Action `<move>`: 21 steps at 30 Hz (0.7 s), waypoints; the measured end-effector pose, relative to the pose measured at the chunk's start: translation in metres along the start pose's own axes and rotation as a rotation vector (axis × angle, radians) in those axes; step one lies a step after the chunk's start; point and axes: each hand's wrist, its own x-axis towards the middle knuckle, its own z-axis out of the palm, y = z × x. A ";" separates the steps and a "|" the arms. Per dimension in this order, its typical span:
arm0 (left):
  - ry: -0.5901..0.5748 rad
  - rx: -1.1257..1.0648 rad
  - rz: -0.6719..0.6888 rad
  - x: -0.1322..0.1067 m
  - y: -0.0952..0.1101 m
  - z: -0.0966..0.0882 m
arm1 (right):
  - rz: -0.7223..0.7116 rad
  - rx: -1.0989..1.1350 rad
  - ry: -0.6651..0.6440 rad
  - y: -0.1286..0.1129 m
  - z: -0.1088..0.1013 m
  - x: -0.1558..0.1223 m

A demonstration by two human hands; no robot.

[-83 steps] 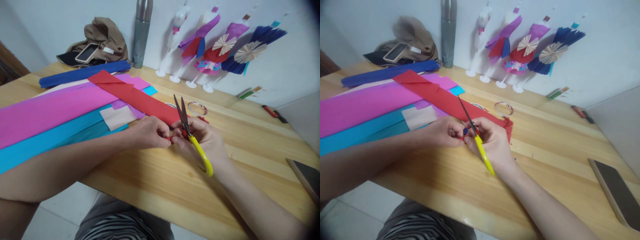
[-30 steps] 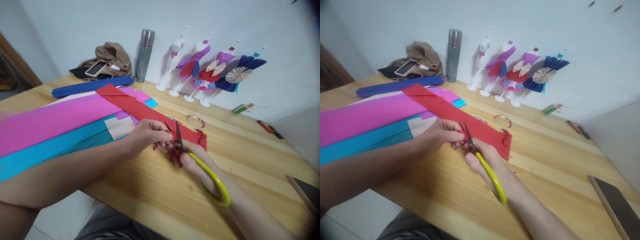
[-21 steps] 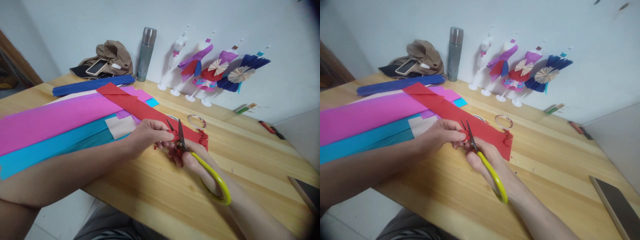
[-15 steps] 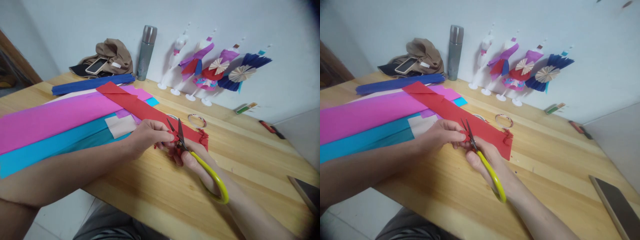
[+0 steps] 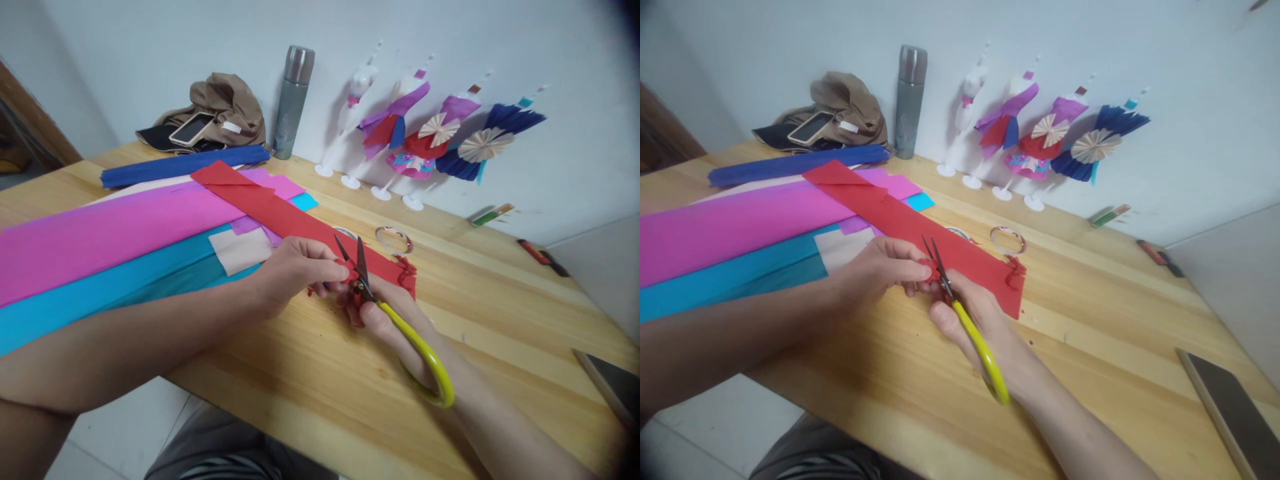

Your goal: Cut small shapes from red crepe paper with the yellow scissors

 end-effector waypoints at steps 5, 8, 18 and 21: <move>0.009 0.001 -0.009 0.001 -0.001 0.000 | 0.023 0.003 0.001 -0.001 0.001 0.000; 0.011 -0.003 0.002 0.001 -0.002 0.000 | 0.044 0.005 -0.006 -0.002 0.000 0.000; 0.021 -0.001 -0.004 0.001 -0.001 0.001 | 0.039 -0.046 -0.053 0.001 -0.003 0.001; 0.026 -0.001 -0.012 0.002 0.000 0.001 | 0.051 -0.040 -0.021 0.002 -0.004 0.001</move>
